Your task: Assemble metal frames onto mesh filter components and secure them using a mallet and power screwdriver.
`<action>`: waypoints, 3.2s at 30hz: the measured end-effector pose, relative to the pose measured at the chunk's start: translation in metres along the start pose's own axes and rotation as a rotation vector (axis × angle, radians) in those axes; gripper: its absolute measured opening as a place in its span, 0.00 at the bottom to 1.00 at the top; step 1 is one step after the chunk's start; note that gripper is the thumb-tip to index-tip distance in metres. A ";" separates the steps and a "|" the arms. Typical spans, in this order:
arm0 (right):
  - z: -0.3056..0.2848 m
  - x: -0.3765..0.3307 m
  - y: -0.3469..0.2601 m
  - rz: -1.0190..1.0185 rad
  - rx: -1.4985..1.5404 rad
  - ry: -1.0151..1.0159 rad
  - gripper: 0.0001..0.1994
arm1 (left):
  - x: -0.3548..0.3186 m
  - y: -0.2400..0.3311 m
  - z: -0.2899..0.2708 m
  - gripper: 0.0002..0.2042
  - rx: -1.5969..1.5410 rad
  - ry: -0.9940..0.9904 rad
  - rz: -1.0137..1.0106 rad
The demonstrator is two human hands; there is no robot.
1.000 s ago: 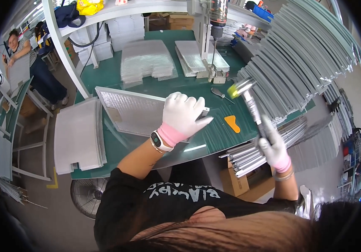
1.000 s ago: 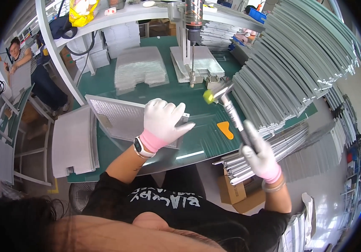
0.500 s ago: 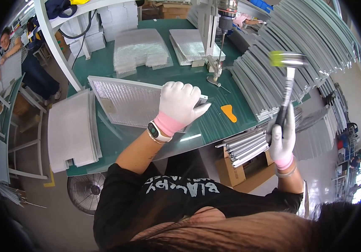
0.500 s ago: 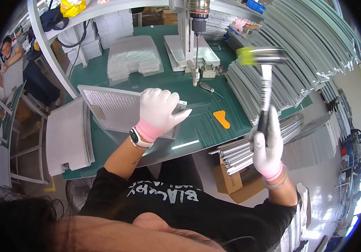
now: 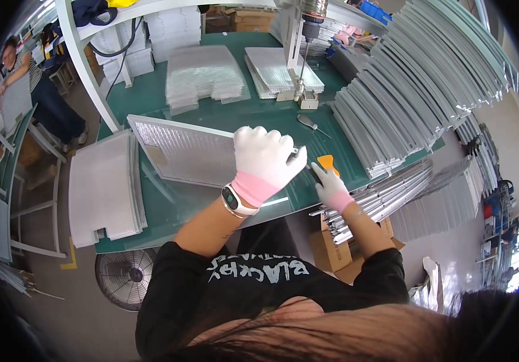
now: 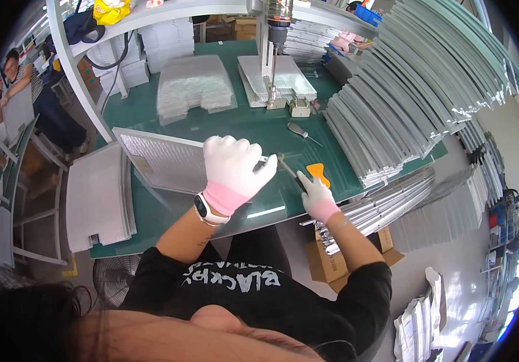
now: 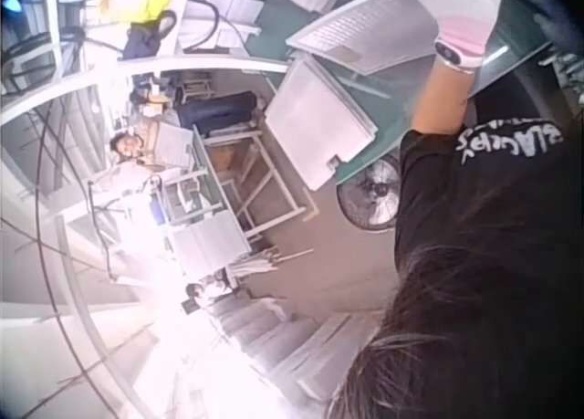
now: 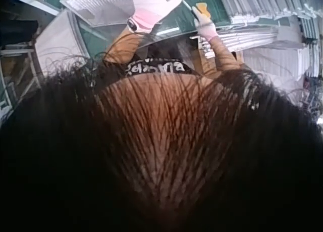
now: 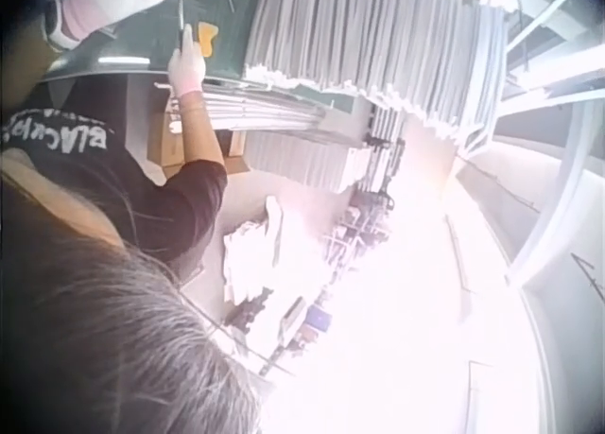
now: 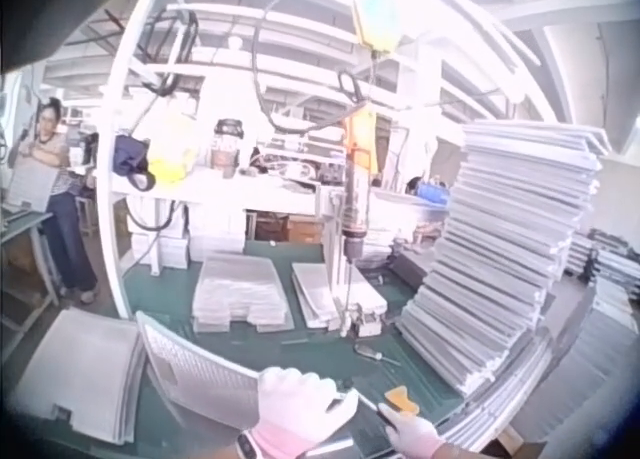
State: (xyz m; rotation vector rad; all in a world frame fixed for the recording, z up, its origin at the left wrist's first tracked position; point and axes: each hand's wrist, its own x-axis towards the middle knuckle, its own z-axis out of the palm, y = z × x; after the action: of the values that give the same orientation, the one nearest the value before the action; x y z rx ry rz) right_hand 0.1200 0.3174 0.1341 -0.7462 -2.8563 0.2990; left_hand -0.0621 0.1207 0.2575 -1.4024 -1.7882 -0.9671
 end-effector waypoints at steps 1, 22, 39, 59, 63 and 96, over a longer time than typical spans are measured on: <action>0.002 0.017 0.006 -0.046 -0.121 -0.025 0.29 | 0.000 0.004 -0.002 0.15 -0.009 0.009 0.007; -0.284 0.150 -0.200 -0.875 2.013 0.344 0.19 | 0.003 -0.015 0.016 0.17 -0.009 -0.066 0.017; -0.274 0.141 -0.196 -0.840 1.871 0.377 0.21 | -0.001 -0.019 0.003 0.14 -0.102 -0.154 0.035; -0.222 0.129 -0.156 -0.770 1.903 0.337 0.17 | -0.012 -0.032 0.007 0.09 -0.464 0.035 0.092; -0.178 0.113 -0.178 -0.654 1.927 0.269 0.16 | -0.015 -0.034 0.008 0.11 -0.456 0.067 0.111; -0.231 0.137 -0.196 -0.622 1.874 0.194 0.20 | -0.006 -0.014 0.013 0.09 -0.083 0.071 0.054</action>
State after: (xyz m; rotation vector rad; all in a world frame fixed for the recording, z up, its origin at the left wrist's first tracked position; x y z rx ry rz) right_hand -0.0383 0.2531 0.4195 0.4539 -1.3051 1.9931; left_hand -0.0752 0.1270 0.2434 -1.4418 -1.6664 -1.0603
